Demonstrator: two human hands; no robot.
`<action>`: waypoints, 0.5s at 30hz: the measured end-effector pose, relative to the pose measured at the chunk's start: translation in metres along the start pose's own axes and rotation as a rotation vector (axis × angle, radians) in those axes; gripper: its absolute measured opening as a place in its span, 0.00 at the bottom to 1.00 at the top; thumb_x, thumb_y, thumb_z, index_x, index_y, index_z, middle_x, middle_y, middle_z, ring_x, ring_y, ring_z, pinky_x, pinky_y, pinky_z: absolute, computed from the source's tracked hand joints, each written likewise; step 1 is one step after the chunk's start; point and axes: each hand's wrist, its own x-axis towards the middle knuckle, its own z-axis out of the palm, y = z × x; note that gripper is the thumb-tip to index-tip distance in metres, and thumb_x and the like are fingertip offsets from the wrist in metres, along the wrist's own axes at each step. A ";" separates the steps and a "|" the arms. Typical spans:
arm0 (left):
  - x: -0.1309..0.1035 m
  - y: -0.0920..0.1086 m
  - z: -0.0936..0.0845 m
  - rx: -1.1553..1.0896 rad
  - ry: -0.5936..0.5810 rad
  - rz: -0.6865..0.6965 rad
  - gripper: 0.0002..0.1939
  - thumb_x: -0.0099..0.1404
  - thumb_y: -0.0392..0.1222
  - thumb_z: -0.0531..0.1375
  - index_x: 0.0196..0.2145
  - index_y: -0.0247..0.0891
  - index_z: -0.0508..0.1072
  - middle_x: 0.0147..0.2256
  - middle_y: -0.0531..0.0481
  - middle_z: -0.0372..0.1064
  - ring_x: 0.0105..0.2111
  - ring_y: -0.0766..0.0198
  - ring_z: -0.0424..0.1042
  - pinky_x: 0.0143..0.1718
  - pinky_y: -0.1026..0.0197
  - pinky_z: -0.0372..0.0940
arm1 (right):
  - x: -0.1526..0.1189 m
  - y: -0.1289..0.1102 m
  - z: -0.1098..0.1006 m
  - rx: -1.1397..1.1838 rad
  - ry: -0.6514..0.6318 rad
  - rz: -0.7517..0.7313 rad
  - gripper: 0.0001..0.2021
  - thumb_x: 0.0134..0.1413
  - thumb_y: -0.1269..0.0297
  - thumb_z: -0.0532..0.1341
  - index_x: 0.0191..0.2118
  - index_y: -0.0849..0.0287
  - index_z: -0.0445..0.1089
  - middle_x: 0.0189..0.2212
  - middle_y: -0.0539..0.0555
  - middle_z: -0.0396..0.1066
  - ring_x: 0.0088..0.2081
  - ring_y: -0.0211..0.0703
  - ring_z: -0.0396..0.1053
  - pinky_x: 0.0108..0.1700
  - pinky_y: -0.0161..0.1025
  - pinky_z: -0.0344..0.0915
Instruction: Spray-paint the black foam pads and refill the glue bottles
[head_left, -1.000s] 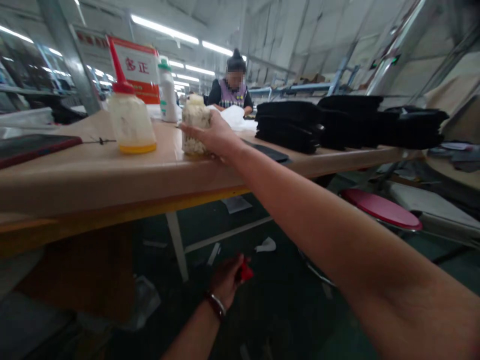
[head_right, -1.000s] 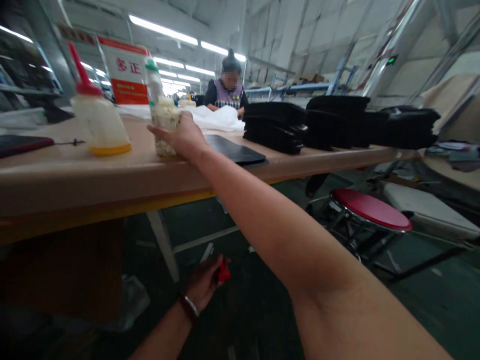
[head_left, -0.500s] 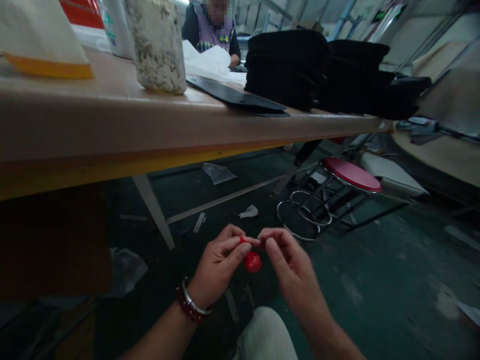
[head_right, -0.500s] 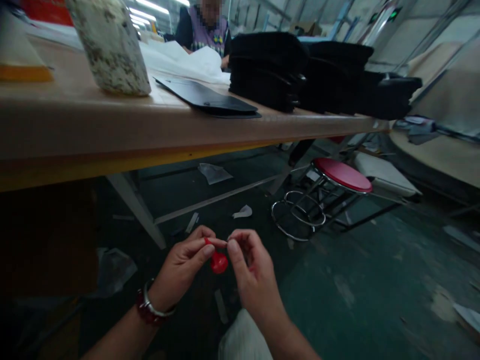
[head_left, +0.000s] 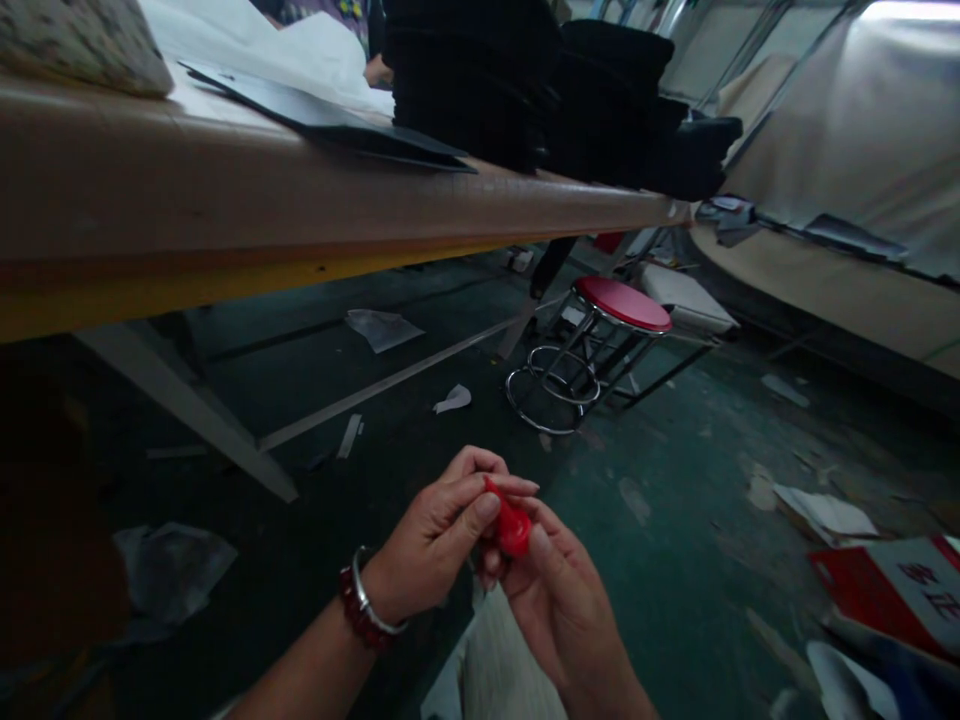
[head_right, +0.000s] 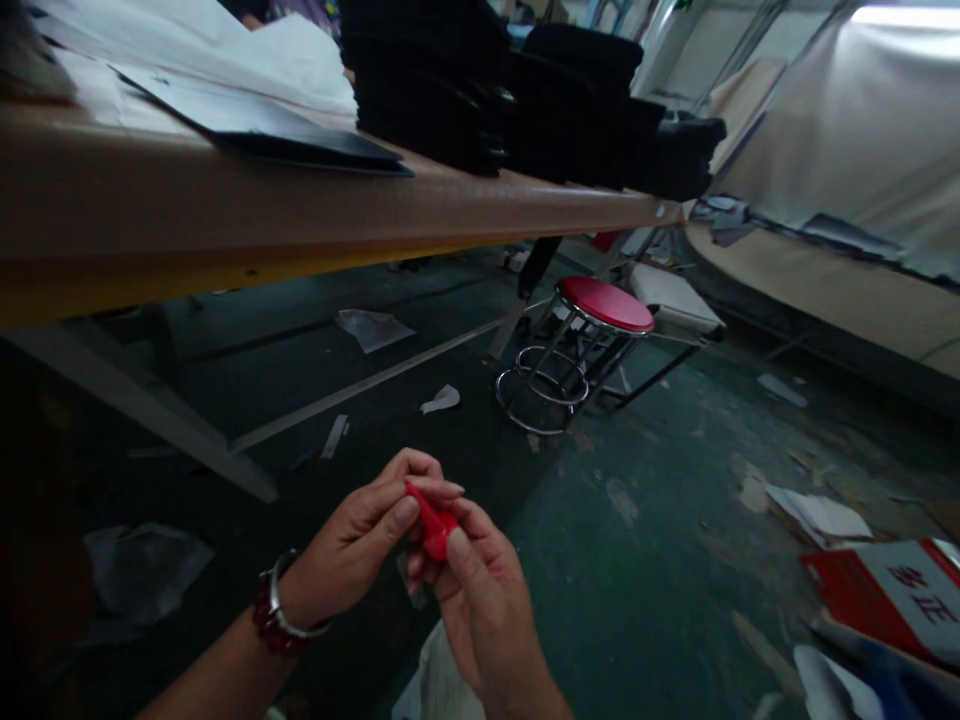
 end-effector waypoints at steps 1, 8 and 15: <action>0.000 -0.002 0.002 -0.005 -0.012 -0.006 0.18 0.71 0.49 0.50 0.50 0.44 0.74 0.46 0.46 0.59 0.26 0.74 0.66 0.23 0.70 0.68 | 0.000 -0.002 -0.003 0.016 -0.007 0.006 0.16 0.58 0.59 0.65 0.50 0.60 0.73 0.35 0.53 0.71 0.31 0.36 0.67 0.32 0.33 0.66; 0.011 -0.015 0.010 0.127 -0.031 -0.046 0.20 0.72 0.50 0.49 0.53 0.44 0.73 0.50 0.44 0.63 0.38 0.65 0.72 0.37 0.63 0.72 | 0.001 -0.008 -0.023 0.078 -0.064 0.104 0.13 0.57 0.59 0.65 0.46 0.59 0.74 0.29 0.53 0.72 0.30 0.36 0.69 0.30 0.30 0.65; -0.007 -0.045 -0.017 0.461 0.267 -0.499 0.25 0.66 0.56 0.54 0.55 0.41 0.72 0.45 0.44 0.74 0.46 0.55 0.73 0.50 0.54 0.68 | 0.049 0.054 -0.215 -0.867 0.379 0.076 0.23 0.57 0.51 0.61 0.53 0.61 0.69 0.38 0.57 0.74 0.34 0.42 0.71 0.38 0.42 0.70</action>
